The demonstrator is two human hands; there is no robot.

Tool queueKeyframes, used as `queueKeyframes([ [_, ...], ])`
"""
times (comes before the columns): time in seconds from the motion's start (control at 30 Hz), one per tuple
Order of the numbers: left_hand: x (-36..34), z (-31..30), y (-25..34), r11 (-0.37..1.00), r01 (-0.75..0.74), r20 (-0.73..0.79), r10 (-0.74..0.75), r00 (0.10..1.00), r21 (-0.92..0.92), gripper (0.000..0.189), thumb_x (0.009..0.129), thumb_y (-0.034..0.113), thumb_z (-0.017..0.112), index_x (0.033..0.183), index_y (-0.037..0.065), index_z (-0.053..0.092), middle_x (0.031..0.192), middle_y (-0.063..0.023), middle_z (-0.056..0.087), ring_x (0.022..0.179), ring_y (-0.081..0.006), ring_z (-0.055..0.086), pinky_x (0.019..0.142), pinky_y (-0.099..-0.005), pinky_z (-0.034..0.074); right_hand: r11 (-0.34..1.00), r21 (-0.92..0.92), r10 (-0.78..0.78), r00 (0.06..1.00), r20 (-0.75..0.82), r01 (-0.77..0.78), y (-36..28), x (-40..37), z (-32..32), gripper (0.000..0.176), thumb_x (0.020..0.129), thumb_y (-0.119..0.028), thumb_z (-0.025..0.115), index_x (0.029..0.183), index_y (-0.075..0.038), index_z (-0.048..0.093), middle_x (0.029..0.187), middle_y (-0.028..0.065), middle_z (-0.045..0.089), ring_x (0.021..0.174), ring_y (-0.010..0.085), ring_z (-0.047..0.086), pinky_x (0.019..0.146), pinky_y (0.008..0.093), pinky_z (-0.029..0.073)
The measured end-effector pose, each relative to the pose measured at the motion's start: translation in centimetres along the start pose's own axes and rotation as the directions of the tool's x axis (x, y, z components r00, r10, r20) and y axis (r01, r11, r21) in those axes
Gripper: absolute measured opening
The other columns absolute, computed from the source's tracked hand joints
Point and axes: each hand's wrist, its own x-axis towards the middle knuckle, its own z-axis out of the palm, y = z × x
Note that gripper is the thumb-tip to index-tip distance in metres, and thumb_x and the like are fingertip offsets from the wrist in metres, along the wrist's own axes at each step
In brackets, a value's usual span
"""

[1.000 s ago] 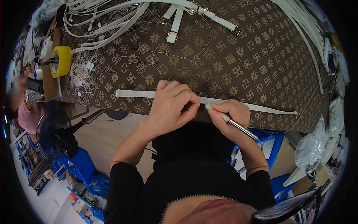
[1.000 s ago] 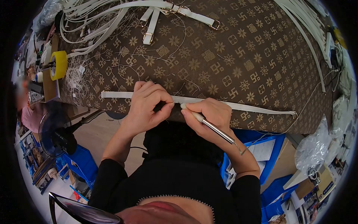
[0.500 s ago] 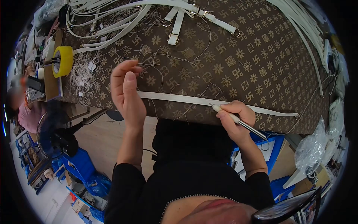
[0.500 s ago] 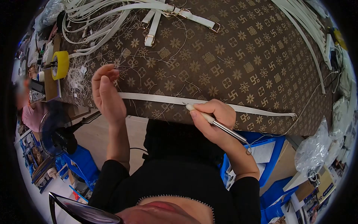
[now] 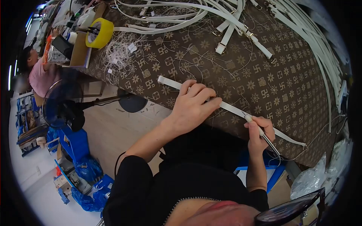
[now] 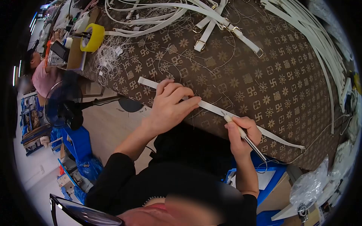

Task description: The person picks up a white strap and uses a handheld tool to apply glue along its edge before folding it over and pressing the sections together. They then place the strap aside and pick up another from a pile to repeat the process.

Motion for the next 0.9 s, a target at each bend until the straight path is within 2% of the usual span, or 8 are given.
queueKeyframes([
  [0.27,1.7,-1.4,0.1,0.999,-0.025,0.127,0.029,0.991,-0.035,0.027,0.07,0.015,0.079,0.095,0.014,0.069,0.095,-0.0008,0.059,0.091,-0.0214,0.057,0.083,-0.0387,0.041,0.994,-0.04,-0.106,0.953,-0.283,0.099,-0.4,0.0,-2.5,0.028,0.102,-0.018,0.05,0.121,0.001,0.056,0.087,0.0138,0.072,0.082,0.017,0.067,0.079,0.0289,0.049],
  [0.53,1.9,-1.1,-0.6,0.997,-0.01,0.176,0.025,0.984,-0.083,0.022,0.074,0.011,0.079,0.093,0.01,0.07,0.092,-0.0048,0.059,0.088,-0.025,0.055,0.081,-0.0378,0.04,0.947,-0.312,-0.302,0.554,-0.776,0.08,-2.1,-2.5,-13.9,0.028,0.101,-0.02,0.054,0.121,0.0,0.058,0.091,0.0139,0.072,0.086,0.0195,0.069,0.076,0.029,0.053],
  [0.6,2.5,-1.5,-0.5,0.996,0.048,0.261,-0.028,0.965,-0.071,0.025,0.072,0.013,0.08,0.094,0.009,0.07,0.094,-0.0058,0.059,0.09,-0.0262,0.055,0.083,-0.0385,0.039,0.876,-0.468,-0.299,0.626,-0.72,-0.119,-1.5,-3.5,-16.2,0.026,0.099,-0.016,0.058,0.121,-0.002,0.059,0.095,0.0126,0.072,0.089,0.0179,0.069,0.077,0.0277,0.053],
  [0.63,2.5,-1.6,-0.7,0.995,0.066,0.294,-0.039,0.955,-0.08,0.027,0.07,0.012,0.08,0.095,0.009,0.069,0.096,-0.0055,0.058,0.092,-0.0268,0.054,0.085,-0.039,0.038,0.873,-0.412,-0.163,0.641,-0.75,-0.26,-1.7,-3.9,-16.5,0.027,0.094,-0.012,0.065,0.119,-0.004,0.061,0.099,0.0089,0.073,0.102,0.02,0.067,0.092,0.0344,0.049],
  [0.67,2.7,-1.6,-0.8,0.994,0.055,0.295,-0.027,0.955,-0.089,0.027,0.07,0.012,0.08,0.095,0.009,0.069,0.096,-0.0055,0.058,0.092,-0.0268,0.054,0.085,-0.039,0.038,0.87,-0.416,-0.168,0.632,-0.756,-0.266,-1.4,-4.4,-17.2,0.027,0.094,-0.012,0.065,0.119,-0.004,0.061,0.099,0.0089,0.073,0.102,0.02,0.067,0.092,0.0344,0.049],
  [0.73,2.8,-2.0,-1.0,0.991,0.104,0.353,-0.069,0.933,-0.081,0.03,0.069,0.012,0.08,0.096,0.009,0.068,0.097,-0.006,0.059,0.093,-0.0274,0.055,0.085,-0.0394,0.039,0.616,-0.768,-0.23,0.893,-0.388,-0.175,0.1,-4.8,-18.1,0.031,0.088,-0.01,0.071,0.118,-0.009,0.063,0.102,0.0051,0.073,0.116,0.0245,0.061,0.109,0.0428,0.035],
  [0.77,2.9,-2.2,-0.9,0.992,0.113,0.353,-0.085,0.932,-0.06,0.03,0.069,0.012,0.08,0.096,0.009,0.068,0.097,-0.006,0.059,0.093,-0.0274,0.055,0.085,-0.0394,0.039,0.687,-0.698,-0.137,0.907,-0.399,-0.203,0.2,-4.7,-17.5,0.032,0.083,-0.007,0.073,0.114,-0.013,0.066,0.103,0.0023,0.073,0.125,0.0279,0.055,0.116,0.0475,0.021],
  [0.9,3.3,-4.1,-2.3,0.983,0.167,0.319,-0.134,0.938,-0.078,0.032,0.077,0.011,0.074,0.108,0.009,0.067,0.106,-0.0073,0.063,0.1,-0.0293,0.057,0.089,-0.0398,0.039,0.529,-0.838,-0.155,0.956,-0.248,-0.132,1.1,-4.2,-18.2,0.027,0.082,-0.003,0.071,0.108,-0.011,0.068,0.096,0.0024,0.072,0.116,0.025,0.057,0.115,0.0494,0.022],
])
